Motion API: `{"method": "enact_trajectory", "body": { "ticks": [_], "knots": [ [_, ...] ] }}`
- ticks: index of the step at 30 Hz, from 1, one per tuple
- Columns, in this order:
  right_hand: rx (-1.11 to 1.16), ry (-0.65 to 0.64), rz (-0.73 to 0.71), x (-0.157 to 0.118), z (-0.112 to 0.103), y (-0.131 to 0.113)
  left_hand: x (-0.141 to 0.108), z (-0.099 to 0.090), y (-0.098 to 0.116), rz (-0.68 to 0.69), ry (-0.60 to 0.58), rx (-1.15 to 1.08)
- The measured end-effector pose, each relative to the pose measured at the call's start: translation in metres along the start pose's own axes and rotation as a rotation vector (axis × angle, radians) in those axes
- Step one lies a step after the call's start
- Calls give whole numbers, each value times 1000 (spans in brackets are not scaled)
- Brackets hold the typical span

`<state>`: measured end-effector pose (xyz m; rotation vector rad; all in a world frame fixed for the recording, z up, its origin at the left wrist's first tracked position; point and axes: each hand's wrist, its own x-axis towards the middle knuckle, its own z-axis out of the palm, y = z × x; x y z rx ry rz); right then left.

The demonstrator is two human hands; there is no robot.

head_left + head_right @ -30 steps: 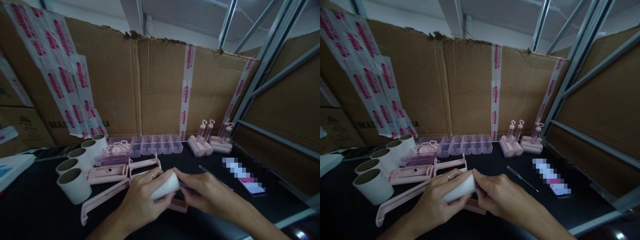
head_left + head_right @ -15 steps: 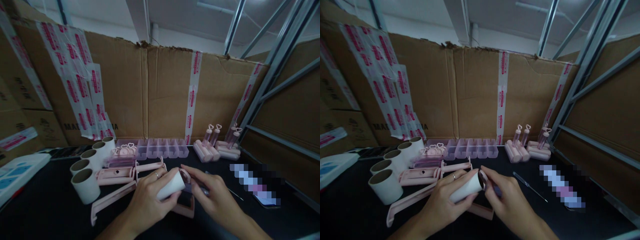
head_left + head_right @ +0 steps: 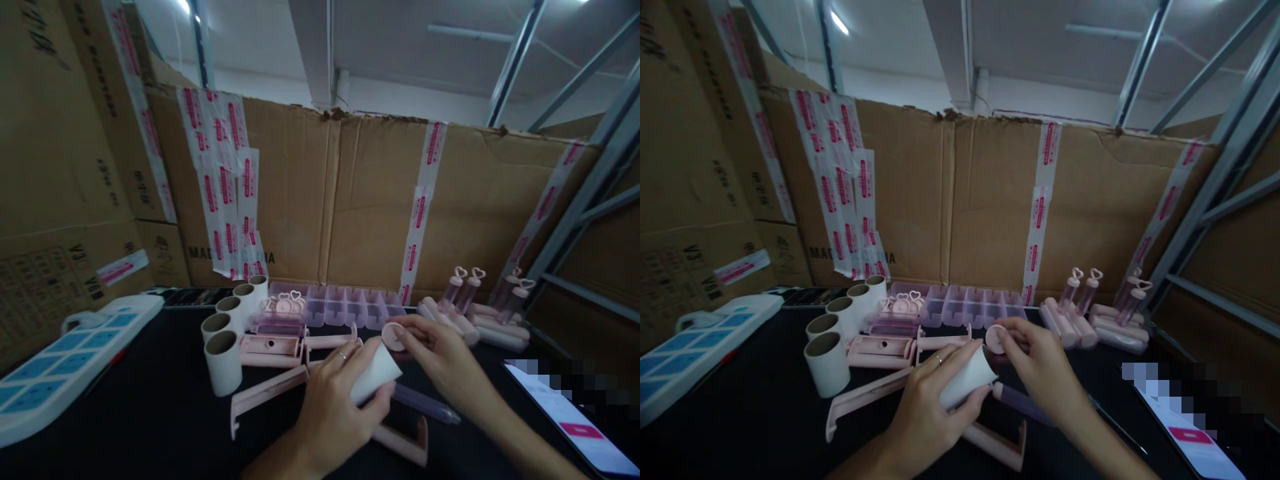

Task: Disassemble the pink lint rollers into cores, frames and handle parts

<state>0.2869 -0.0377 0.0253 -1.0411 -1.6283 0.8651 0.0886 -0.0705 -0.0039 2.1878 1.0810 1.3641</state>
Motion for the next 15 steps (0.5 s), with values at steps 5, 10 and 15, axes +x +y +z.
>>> {"method": "enact_trajectory", "body": {
  "ticks": [5, 10, 15],
  "knots": [
    [-234, -95, -174, 83, 10, 4, -8, 0, 4, 95, 141, 15],
    [-359, -226, -302, 155, 72, 10, -14, 0, 3, 176, 221, 30],
    [-451, -403, -360, 186, 135, 16, -14, 2, -3, 190, 290, 22]
  ]
}}
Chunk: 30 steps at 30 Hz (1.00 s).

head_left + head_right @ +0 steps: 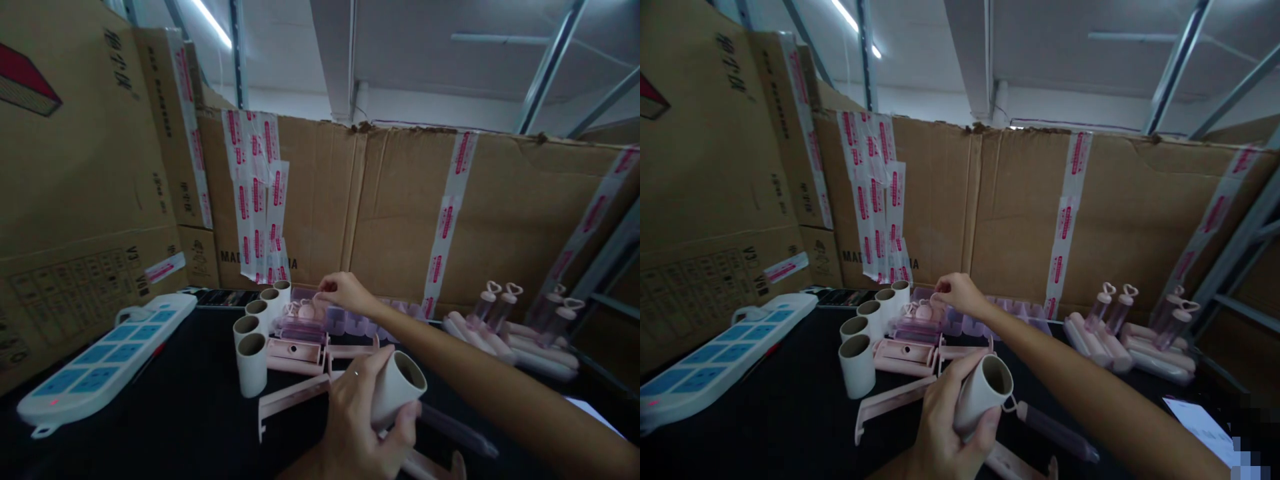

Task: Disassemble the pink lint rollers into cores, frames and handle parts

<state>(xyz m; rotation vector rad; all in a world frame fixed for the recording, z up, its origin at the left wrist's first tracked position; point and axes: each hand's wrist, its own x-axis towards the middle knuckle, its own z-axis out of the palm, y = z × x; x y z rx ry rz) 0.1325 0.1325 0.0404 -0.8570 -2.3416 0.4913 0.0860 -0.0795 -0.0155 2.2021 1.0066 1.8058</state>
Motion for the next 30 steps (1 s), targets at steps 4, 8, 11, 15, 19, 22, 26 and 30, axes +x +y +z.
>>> {"method": "enact_trajectory", "body": {
  "ticks": [4, 8, 11, 15, 19, 22, 26, 30],
  "knots": [
    [-49, -116, -30, 22, 26, -1, -3, 1, -2, -20, 8, -29],
    [-80, -192, -60, 35, 47, -1, -4, 0, -2, -30, 25, -22],
    [-86, -213, -80, 40, 59, -3, -5, 0, -3, -30, 54, -4],
    [-66, -190, -105, 38, 62, -9, -8, 2, -4, -50, 65, -9],
    [-9, -72, -108, 29, 43, -19, -8, 1, -3, -124, 83, -94],
    [54, 69, -69, 9, 11, -23, 1, -3, 1, -295, 87, -237],
    [149, 214, 17, -42, -38, -20, 23, -8, 2, -574, 186, -491],
    [264, 245, 95, -101, -65, -17, 43, -10, -12, -617, 247, -660]
  ]
}}
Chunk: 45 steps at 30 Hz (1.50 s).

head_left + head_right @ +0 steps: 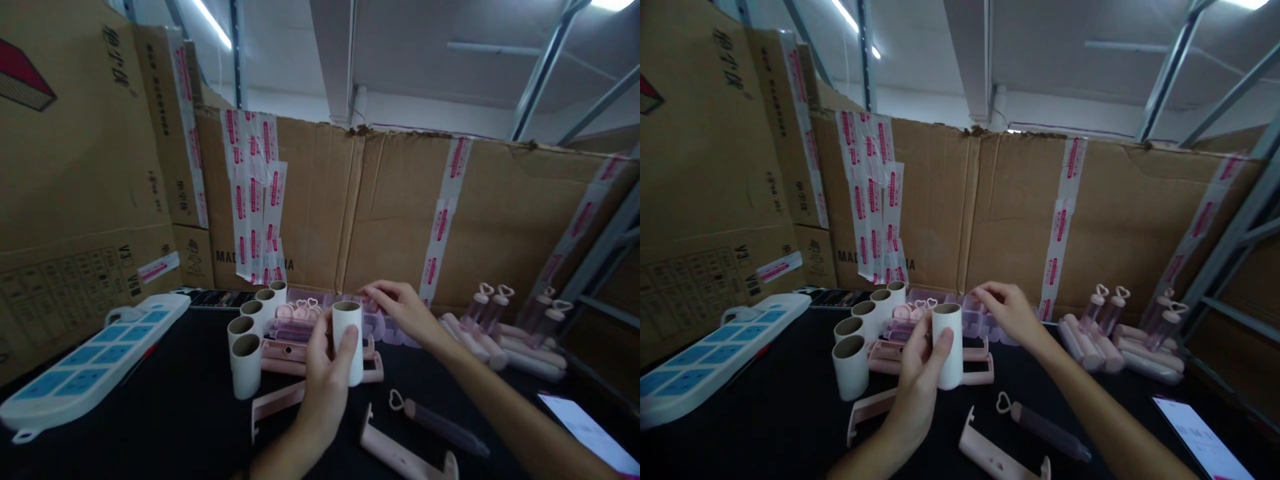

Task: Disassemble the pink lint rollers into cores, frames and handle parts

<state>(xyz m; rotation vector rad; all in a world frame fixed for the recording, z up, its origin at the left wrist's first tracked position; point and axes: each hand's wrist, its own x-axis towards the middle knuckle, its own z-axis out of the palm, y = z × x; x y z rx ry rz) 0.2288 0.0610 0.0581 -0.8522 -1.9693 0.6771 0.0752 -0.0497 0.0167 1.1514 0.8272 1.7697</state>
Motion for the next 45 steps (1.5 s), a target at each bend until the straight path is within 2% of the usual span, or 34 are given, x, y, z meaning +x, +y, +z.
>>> {"method": "enact_trajectory", "body": {
  "ticks": [3, 6, 9, 12, 15, 20, 23, 28, 35, 39, 45],
  "knots": [
    [89, -30, 27, -28, -8, 4, 15, -4, -3, 21, 57, -85],
    [178, -45, 23, -43, -4, 11, 26, -9, -4, 13, 121, -127],
    [351, -16, 17, -52, 1, 17, 30, -10, -5, -18, 83, -90],
    [470, 92, -6, -61, 2, 23, 32, -11, -10, -47, 5, -42],
    [406, 182, -39, -72, 0, 31, 35, -11, -15, -36, -89, 55],
    [219, 215, -75, -87, -6, 45, 44, -15, -14, 51, -217, 372],
    [130, 234, -114, -91, -8, 46, 49, -17, -10, 154, -303, 567],
    [-43, 200, -239, -95, -8, 35, 49, -17, -4, 339, -396, 855],
    [-157, 149, -341, -97, -7, 33, 41, -13, -7, 447, -420, 887],
    [-130, 78, -301, -98, -10, 38, 38, -14, -5, 469, -427, 870],
    [-80, 69, -284, -99, -13, 33, 36, -12, 3, 440, -431, 853]
  ]
}}
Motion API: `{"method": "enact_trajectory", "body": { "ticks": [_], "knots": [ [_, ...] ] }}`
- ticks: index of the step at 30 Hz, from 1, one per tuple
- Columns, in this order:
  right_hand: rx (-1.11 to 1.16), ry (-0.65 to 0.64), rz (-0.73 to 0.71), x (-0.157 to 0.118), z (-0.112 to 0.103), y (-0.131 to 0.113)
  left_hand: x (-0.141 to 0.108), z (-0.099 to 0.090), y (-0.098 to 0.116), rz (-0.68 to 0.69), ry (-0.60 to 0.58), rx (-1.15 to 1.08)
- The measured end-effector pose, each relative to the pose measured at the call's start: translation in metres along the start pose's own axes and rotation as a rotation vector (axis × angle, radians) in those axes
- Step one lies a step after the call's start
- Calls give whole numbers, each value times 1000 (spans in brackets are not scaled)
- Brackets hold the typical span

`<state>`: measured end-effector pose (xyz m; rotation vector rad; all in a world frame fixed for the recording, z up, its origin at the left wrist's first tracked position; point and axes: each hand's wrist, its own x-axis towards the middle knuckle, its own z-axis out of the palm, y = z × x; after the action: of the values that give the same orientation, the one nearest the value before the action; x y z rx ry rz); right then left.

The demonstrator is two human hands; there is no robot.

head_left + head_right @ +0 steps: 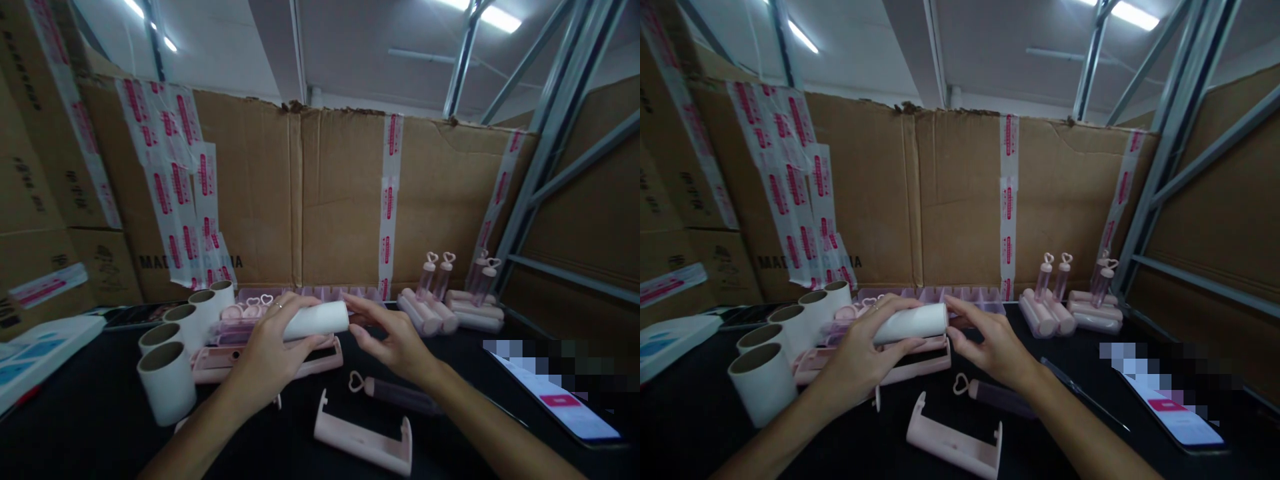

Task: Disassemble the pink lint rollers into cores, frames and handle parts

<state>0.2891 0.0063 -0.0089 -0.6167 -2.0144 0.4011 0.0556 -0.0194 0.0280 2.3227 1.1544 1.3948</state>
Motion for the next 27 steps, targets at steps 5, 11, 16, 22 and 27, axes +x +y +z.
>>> {"method": "enact_trajectory", "body": {
  "ticks": [5, 11, 16, 22, 27],
  "knots": [
    [-38, -25, -10, 4, -4, -6, 0, 2, 0, -3, -13, -36],
    [-167, 12, -1, 3, -3, -7, -5, 8, -1, -11, -37, -66],
    [-164, 27, -61, 3, -2, -11, -6, 9, 0, -12, -26, -81],
    [-112, 11, -42, 3, -4, -11, -4, 8, -2, 2, -9, -63],
    [-89, -10, -27, 3, -6, -9, -4, 7, -3, 11, -6, -48]
  ]
}}
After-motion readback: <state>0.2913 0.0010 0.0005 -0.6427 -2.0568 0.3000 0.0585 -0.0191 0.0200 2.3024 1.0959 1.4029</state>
